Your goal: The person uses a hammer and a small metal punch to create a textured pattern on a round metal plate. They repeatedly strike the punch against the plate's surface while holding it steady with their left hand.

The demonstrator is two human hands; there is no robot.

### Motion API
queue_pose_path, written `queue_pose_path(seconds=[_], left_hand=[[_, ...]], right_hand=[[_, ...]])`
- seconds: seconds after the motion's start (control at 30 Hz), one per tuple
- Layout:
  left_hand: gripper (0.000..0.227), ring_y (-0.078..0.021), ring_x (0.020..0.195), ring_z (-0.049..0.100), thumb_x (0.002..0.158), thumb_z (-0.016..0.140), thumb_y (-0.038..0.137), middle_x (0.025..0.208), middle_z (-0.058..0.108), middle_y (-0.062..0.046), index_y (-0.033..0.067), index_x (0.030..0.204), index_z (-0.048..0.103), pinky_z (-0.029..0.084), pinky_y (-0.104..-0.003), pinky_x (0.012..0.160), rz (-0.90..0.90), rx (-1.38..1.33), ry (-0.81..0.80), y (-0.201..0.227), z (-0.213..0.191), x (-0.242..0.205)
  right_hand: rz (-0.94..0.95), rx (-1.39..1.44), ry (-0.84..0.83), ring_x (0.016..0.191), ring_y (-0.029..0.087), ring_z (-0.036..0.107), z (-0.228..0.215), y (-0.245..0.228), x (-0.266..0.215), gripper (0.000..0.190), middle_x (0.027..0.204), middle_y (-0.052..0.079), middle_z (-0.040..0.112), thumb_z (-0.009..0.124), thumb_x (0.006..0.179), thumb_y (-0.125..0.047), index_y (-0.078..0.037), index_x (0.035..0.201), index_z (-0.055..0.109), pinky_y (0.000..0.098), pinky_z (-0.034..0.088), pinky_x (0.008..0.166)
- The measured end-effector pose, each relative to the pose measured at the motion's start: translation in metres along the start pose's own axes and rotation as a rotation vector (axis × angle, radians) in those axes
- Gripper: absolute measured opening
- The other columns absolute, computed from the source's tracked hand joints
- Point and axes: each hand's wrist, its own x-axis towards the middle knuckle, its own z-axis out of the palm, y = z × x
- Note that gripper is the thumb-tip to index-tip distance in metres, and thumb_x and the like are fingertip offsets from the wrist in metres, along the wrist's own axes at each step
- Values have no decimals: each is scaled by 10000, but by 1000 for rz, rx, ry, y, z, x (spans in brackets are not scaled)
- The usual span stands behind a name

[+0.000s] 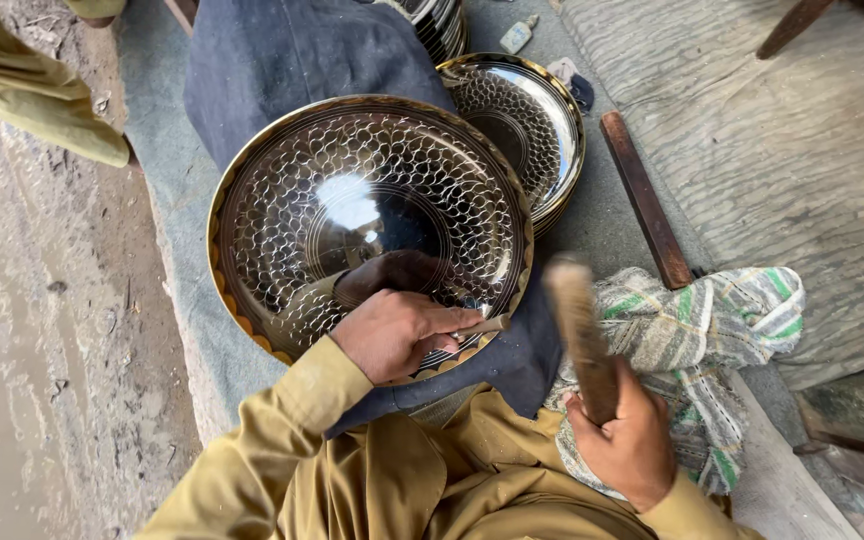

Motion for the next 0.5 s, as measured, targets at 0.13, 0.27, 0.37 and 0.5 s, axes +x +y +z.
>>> queue_pose_path(seconds=[0.13, 0.27, 0.37, 0.5], left_hand=[[423, -276, 962, 748, 874, 694, 5, 1222, 764, -94, 115, 1282, 696, 600, -379, 842, -131, 29, 336, 24, 7, -20], [486, -160, 960, 793, 874, 744, -6, 1022, 800, -90, 59, 1333, 599, 612, -296, 832, -522, -325, 676, 41, 29, -23], [404, -132, 974, 785, 906, 760, -25, 1043, 785, -116, 10, 1258, 565, 615, -265, 851, -476, -279, 863, 39, 51, -23], [381, -134, 945, 788, 899, 755, -25, 1016, 784, -108, -22, 1235, 575, 626, -253, 815, -477, -278, 880, 32, 59, -26]], right_hand=[[76, -212, -224, 591, 302, 720, -18, -6, 16, 327, 657, 137, 713, 757, 750, -123, -92, 1018, 571, 422, 566, 567], [-72, -209, -68, 666, 389, 710, -33, -30, 38, 370, 702, 180, 698, 808, 761, -135, -67, 1041, 575, 458, 533, 577], [-125, -227, -150, 621, 349, 738, -43, -56, 67, 383, 707, 161, 713, 758, 780, -109, -79, 1114, 573, 444, 552, 554], [-380, -327, -223, 606, 354, 731, -60, -107, 110, 406, 760, 167, 726, 719, 764, -50, -57, 1145, 580, 461, 550, 553]])
